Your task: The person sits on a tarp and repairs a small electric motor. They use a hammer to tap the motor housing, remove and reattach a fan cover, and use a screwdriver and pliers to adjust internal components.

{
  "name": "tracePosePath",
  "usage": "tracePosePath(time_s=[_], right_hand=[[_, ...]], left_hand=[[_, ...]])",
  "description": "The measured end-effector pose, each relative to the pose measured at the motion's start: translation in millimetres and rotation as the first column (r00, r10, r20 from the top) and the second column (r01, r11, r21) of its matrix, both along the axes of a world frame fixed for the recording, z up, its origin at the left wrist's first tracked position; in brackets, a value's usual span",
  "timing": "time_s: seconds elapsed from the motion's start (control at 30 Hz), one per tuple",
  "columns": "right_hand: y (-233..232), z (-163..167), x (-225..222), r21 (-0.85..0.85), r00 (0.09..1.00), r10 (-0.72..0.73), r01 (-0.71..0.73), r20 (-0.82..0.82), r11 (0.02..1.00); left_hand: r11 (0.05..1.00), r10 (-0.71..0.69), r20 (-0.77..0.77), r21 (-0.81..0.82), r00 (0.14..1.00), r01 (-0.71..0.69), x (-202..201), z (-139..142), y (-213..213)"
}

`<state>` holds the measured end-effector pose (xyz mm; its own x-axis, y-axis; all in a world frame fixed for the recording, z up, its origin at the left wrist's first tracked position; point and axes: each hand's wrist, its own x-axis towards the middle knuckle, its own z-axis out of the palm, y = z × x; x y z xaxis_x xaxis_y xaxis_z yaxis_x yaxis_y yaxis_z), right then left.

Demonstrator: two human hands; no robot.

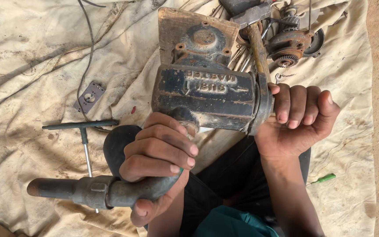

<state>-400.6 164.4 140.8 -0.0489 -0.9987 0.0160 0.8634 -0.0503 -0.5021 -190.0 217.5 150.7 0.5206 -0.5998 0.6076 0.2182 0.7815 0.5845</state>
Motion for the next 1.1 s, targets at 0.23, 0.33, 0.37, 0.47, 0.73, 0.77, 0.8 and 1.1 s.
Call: tracePosePath(time_s=[0.23, 0.33, 0.37, 0.47, 0.73, 0.77, 0.8, 1.1], right_hand=[[63.0, -7.6, 2.0, 0.003, 0.994, 0.108, -0.108, 0.012, 0.994], [99.5, -5.5, 29.0, -0.048, 0.972, 0.215, -0.220, -0.091, 0.974], [110.0, -5.4, 40.3, -0.061, 0.961, 0.261, -0.267, -0.094, 0.962], [125.1, -4.5, 51.9, -0.015, 0.899, 0.407, -0.415, -0.158, 0.910], [7.0, -92.2, -53.9, -0.070, -0.512, -0.216, -0.290, -0.832, 0.955], [-6.1, -110.4, -62.6, -0.082, -0.629, -0.213, -0.231, -0.748, 0.970], [-16.8, -127.5, -69.1, 0.038, -0.682, -0.074, -0.148, -0.728, 0.988], [-45.0, -218.1, -107.3, 0.069, -0.780, 0.036, -0.010, -0.624, 0.998]], left_hand=[[0.978, 0.205, -0.424, 0.111, 0.882, -0.174, -22.5, -15.6, 51.2], [0.996, 0.089, -0.620, 0.068, 0.779, -0.059, 15.1, -40.4, 77.0], [0.996, 0.075, -0.660, 0.077, 0.748, -0.032, 35.9, -52.8, 86.6], [1.000, 0.003, -0.744, 0.023, 0.668, 0.021, 89.1, -96.6, 116.5], [0.993, 0.047, -0.966, 0.073, 0.256, 0.090, 197.2, -228.7, 208.6], [0.990, 0.008, -0.962, 0.046, 0.272, 0.136, 202.8, -240.6, 216.4], [0.983, -0.028, -0.958, 0.026, 0.284, 0.184, 206.6, -248.5, 223.1], [0.964, -0.161, -0.987, -0.162, -0.022, 0.212, 197.2, -245.0, 211.4]])
